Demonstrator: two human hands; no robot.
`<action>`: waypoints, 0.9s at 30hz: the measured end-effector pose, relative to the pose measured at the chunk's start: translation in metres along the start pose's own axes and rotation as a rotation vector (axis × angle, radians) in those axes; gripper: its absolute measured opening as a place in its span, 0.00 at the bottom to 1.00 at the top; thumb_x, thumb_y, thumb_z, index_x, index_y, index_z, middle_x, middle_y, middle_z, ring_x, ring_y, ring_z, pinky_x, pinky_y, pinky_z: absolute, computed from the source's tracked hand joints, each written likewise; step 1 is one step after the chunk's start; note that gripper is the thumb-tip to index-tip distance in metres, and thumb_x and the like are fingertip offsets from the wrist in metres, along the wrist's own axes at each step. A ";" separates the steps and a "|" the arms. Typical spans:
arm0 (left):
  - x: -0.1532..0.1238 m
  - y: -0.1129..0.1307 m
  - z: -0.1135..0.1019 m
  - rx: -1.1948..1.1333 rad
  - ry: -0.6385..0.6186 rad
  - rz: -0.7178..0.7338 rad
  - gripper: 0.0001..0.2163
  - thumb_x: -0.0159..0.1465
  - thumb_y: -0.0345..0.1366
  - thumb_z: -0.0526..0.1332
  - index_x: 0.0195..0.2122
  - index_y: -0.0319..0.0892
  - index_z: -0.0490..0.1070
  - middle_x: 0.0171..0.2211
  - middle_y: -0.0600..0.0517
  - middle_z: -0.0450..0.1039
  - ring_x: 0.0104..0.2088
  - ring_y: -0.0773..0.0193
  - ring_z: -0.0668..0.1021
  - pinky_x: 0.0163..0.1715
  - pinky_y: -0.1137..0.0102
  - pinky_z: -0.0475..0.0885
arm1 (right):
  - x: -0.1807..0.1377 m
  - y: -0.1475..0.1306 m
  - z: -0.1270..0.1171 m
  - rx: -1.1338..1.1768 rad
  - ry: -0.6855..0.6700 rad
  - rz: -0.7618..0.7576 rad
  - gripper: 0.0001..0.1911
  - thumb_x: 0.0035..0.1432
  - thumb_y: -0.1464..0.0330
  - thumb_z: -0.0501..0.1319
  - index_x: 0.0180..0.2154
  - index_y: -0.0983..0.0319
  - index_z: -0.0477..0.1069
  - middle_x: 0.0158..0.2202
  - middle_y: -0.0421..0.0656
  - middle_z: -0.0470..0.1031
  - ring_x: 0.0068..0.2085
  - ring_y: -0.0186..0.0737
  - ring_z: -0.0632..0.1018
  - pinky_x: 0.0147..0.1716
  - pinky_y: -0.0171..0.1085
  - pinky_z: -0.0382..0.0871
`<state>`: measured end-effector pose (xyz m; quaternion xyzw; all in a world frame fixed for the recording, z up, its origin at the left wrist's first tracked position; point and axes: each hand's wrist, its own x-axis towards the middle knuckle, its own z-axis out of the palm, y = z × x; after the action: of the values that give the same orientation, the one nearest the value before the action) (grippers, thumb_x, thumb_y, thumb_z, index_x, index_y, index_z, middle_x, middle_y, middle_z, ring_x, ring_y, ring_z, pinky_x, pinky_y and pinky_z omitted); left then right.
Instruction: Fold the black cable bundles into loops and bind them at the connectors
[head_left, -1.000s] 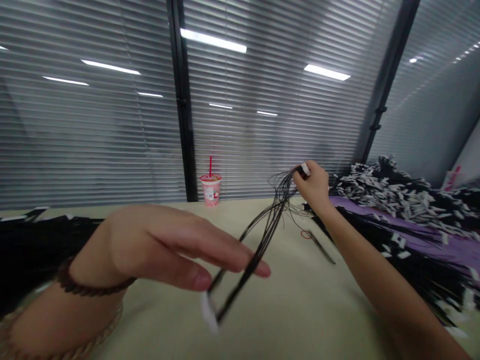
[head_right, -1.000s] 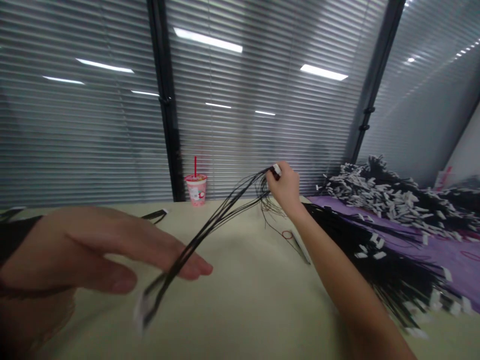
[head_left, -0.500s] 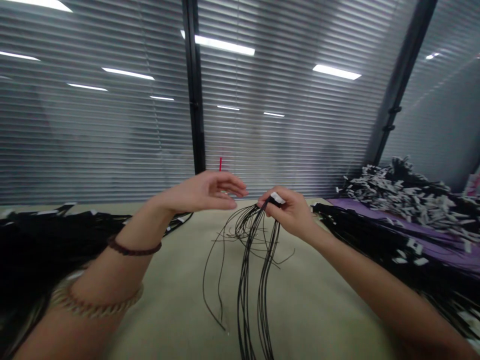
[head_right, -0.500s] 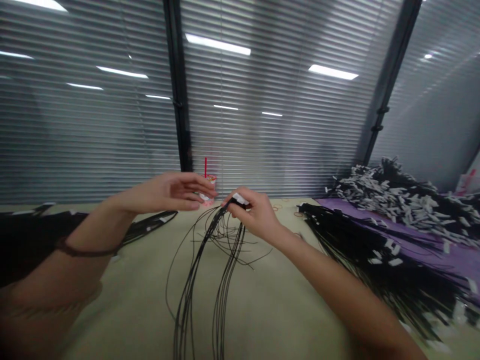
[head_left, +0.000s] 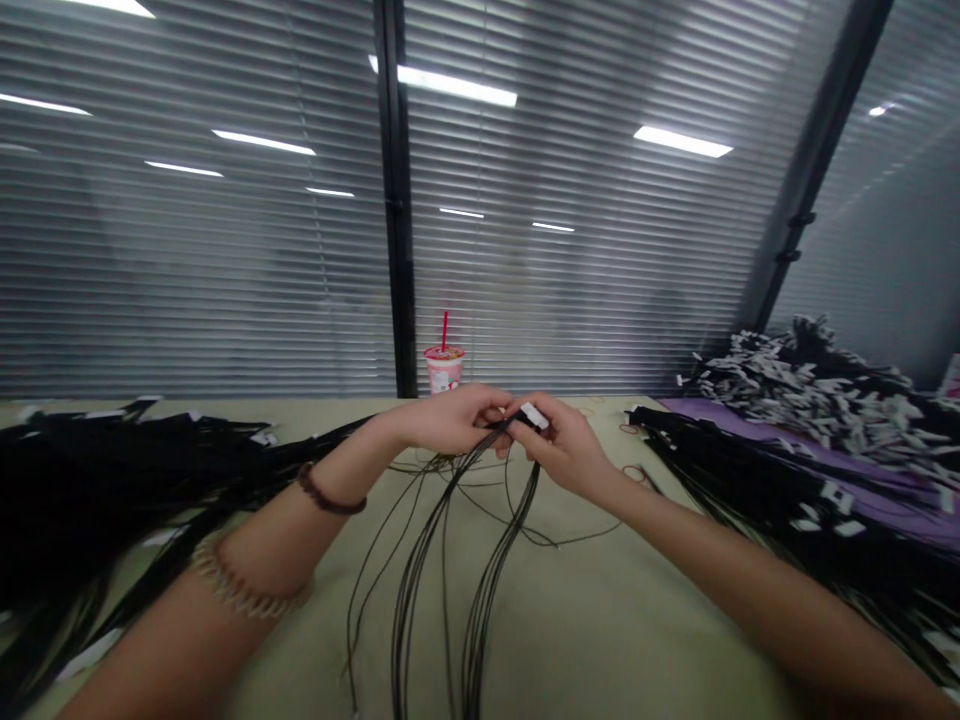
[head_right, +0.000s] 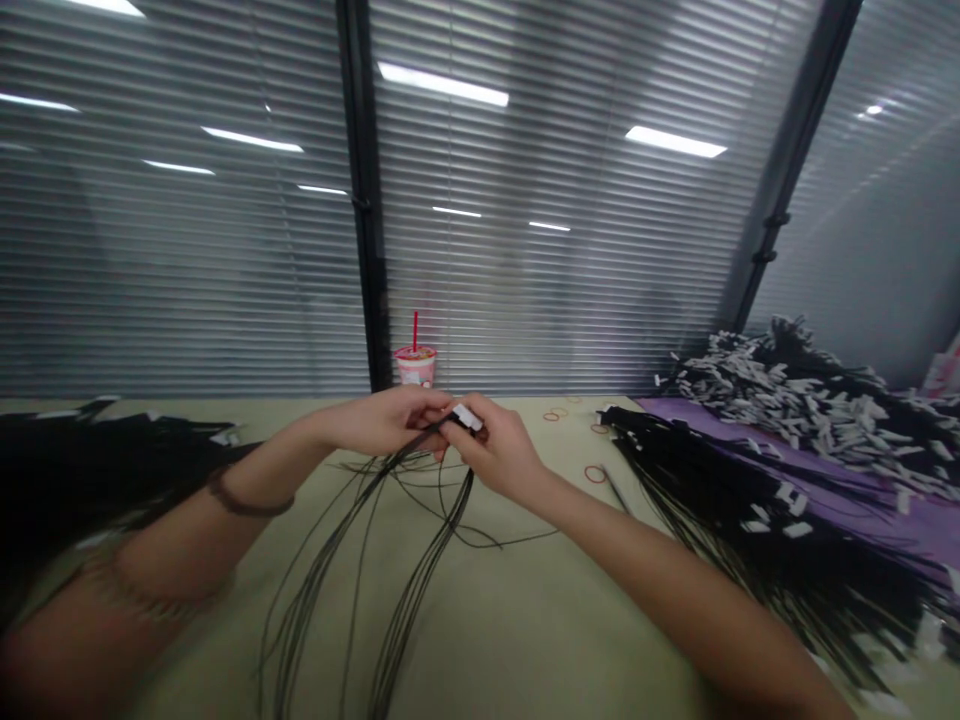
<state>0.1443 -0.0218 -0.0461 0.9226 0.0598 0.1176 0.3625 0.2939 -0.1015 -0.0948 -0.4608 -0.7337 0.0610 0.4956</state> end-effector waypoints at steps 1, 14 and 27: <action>0.000 -0.003 -0.001 -0.039 -0.047 -0.004 0.12 0.52 0.34 0.59 0.38 0.37 0.67 0.34 0.48 0.71 0.34 0.71 0.73 0.34 0.77 0.68 | -0.001 0.002 0.002 0.000 0.012 -0.004 0.08 0.55 0.66 0.52 0.37 0.61 0.64 0.25 0.37 0.67 0.22 0.26 0.66 0.21 0.26 0.59; 0.004 -0.028 -0.004 -0.251 -0.243 -0.029 0.15 0.55 0.38 0.58 0.42 0.37 0.66 0.40 0.47 0.69 0.40 0.70 0.72 0.43 0.74 0.66 | 0.003 0.003 0.001 -0.105 0.080 0.117 0.11 0.53 0.65 0.53 0.22 0.64 0.59 0.18 0.35 0.60 0.20 0.25 0.62 0.18 0.25 0.53; 0.008 -0.029 0.012 -0.610 -0.191 -0.033 0.17 0.52 0.34 0.61 0.42 0.37 0.61 0.33 0.50 0.69 0.31 0.71 0.74 0.37 0.71 0.69 | -0.001 0.001 0.002 -0.011 0.083 0.003 0.08 0.54 0.66 0.53 0.28 0.64 0.64 0.21 0.37 0.62 0.22 0.26 0.62 0.20 0.27 0.53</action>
<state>0.1544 -0.0065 -0.0731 0.7771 0.0025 0.0369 0.6283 0.2934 -0.1011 -0.0969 -0.4667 -0.7123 0.0385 0.5228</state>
